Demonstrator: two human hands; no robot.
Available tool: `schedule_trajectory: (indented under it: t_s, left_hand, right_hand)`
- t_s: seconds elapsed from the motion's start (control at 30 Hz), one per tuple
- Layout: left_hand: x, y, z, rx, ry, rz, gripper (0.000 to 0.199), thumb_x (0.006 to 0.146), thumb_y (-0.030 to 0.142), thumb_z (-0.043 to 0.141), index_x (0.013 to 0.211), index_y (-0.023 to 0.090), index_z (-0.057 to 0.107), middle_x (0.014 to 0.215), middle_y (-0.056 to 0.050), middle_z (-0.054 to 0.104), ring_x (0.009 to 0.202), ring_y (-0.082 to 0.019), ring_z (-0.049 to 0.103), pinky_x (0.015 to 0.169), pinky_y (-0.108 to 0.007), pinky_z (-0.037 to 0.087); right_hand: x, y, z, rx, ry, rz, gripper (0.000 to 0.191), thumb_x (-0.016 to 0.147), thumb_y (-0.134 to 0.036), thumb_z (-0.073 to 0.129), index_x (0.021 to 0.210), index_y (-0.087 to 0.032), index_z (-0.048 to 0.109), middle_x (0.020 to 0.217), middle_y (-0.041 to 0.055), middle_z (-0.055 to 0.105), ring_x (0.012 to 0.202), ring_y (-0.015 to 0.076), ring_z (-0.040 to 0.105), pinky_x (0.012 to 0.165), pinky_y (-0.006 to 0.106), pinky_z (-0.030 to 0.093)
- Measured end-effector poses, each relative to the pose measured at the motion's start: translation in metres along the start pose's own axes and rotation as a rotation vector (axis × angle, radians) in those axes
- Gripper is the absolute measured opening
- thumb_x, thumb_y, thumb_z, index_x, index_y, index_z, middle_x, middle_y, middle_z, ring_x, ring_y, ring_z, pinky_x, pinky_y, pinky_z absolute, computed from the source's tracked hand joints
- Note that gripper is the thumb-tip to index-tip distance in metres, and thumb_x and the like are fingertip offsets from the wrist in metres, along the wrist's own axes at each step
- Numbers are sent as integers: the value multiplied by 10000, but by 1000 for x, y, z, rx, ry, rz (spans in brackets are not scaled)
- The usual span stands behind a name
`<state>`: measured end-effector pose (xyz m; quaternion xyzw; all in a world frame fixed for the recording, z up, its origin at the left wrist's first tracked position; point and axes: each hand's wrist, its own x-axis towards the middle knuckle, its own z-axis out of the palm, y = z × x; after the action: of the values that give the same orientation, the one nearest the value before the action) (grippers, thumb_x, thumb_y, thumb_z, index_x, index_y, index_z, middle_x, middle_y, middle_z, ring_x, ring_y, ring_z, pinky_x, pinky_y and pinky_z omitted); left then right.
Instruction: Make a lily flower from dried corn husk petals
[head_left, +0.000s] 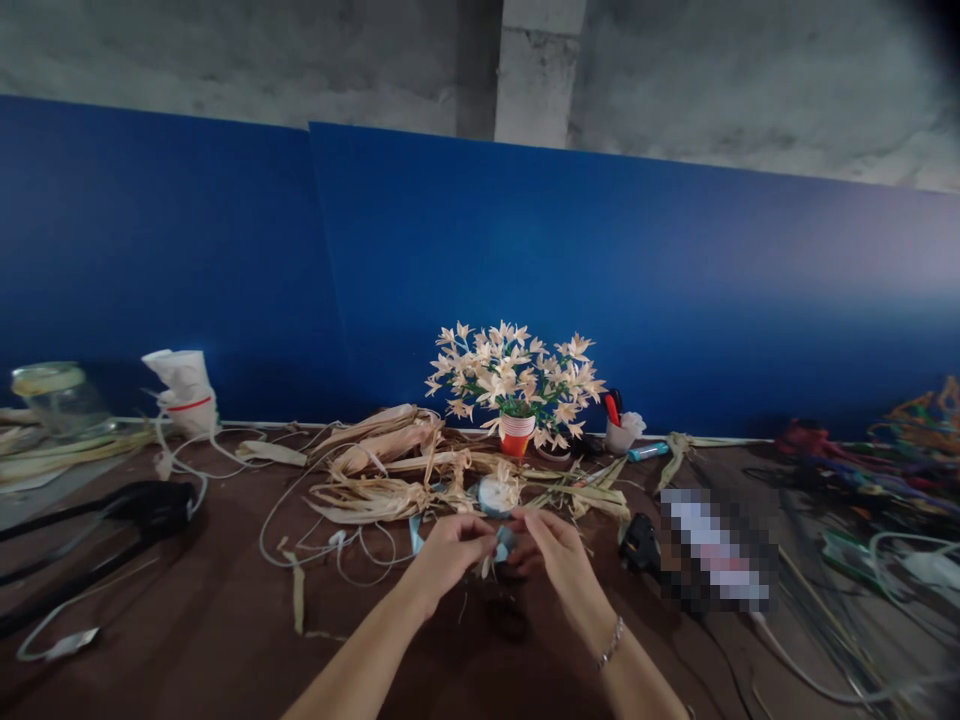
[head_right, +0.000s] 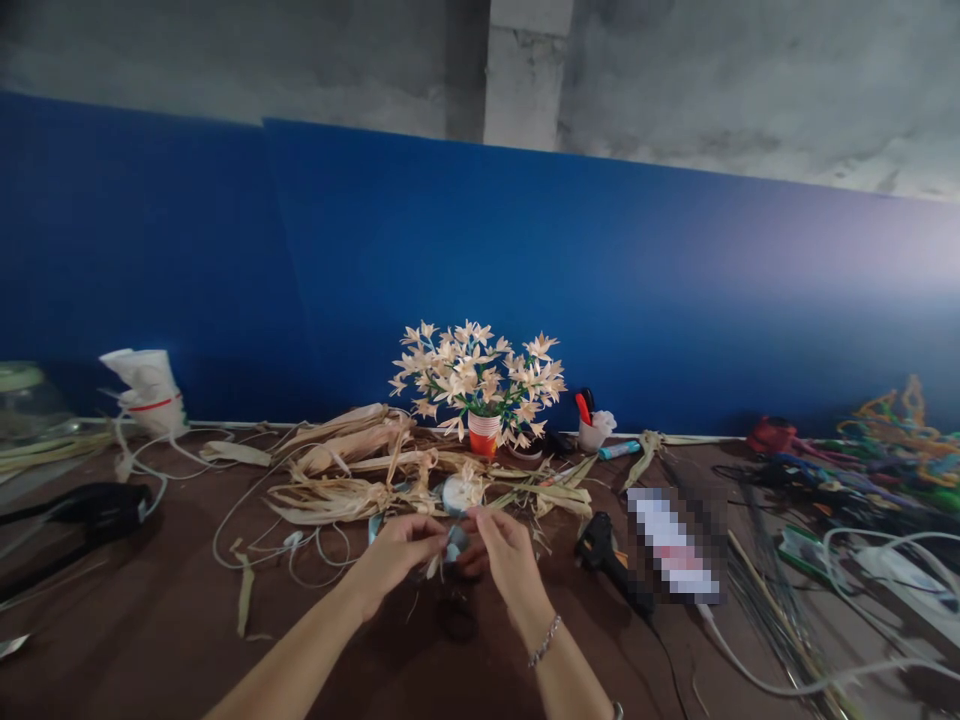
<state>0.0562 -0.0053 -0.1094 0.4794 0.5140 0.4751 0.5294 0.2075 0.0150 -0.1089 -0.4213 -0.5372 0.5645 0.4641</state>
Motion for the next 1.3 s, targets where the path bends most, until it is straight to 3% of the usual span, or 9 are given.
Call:
schedule_trajectory:
  t_s: [0.13, 0.27, 0.53, 0.63, 0.73, 0.9, 1.07, 1.2, 1.3]
  left_hand:
    - [1, 1, -4, -118, -33, -50, 220, 575, 328, 666, 655, 129, 613, 505, 30, 536, 431, -65, 385, 449, -193, 254]
    - [1, 2, -10, -220, -54, -85, 238, 572, 350, 674, 651, 137, 605, 532, 21, 553, 456, -75, 427, 462, -193, 264]
    - [8, 2, -26, -367, -7, 25, 221, 588, 333, 672, 595, 132, 578, 442, 54, 455, 402, -38, 336, 418, -182, 205]
    - [9, 3, -28, -390, 12, 29, 226, 587, 326, 677, 622, 121, 590, 472, 40, 480, 418, -38, 355, 425, -176, 228]
    - [7, 6, -28, -410, 13, 27, 225, 607, 325, 665, 615, 116, 581, 472, 41, 477, 417, -36, 358, 428, -172, 236]
    - [7, 7, -27, -407, 4, 38, 214, 624, 315, 652, 606, 125, 555, 440, 51, 463, 401, -41, 371, 429, -176, 244]
    - [9, 5, -30, -436, 2, 69, 206, 632, 298, 645, 612, 128, 532, 455, 48, 475, 396, -41, 385, 416, -173, 251]
    - [10, 6, -32, -478, -4, 84, 220, 640, 295, 642, 584, 123, 518, 455, 43, 474, 398, -41, 396, 410, -170, 263]
    - [9, 8, -33, -530, 23, 54, 199, 619, 271, 668, 621, 120, 538, 477, 39, 491, 410, -40, 408, 408, -161, 270]
  right_hand:
    - [2, 0, -5, -99, 61, -61, 345, 671, -477, 553, 710, -136, 597, 637, 38, 621, 464, 126, 536, 341, 187, 310]
    - [1, 2, -9, -278, 81, -53, 252, 674, -387, 560, 615, -142, 571, 490, 2, 569, 406, 104, 471, 370, 196, 302]
    - [-8, 3, -9, -818, -91, -293, 322, 810, -272, 334, 540, -162, 471, 515, -7, 495, 511, 111, 477, 515, 214, 343]
    - [-22, -1, -4, -1044, -258, -399, 91, 697, -166, 458, 680, -157, 546, 741, 35, 567, 725, 151, 512, 647, 227, 361]
    - [-33, -6, 5, -1242, -333, -389, 319, 610, -104, 489, 922, -151, 542, 958, 88, 549, 907, 203, 484, 772, 271, 346]
    - [-33, -15, 16, -1508, -417, -297, 437, 596, -41, 447, 1021, -118, 516, 969, 144, 559, 903, 240, 513, 769, 317, 354]
    - [-29, -22, 7, -1501, -447, -250, 468, 607, -35, 449, 1058, -137, 518, 982, 130, 577, 864, 209, 552, 712, 267, 365]
    - [-26, -25, -8, -1280, -440, -263, 389, 639, -91, 460, 1000, -185, 572, 946, 85, 617, 898, 197, 543, 735, 246, 352]
    - [-22, -24, -23, -1084, -469, -214, 344, 628, -106, 467, 926, -210, 605, 860, 34, 639, 787, 168, 559, 651, 222, 362]
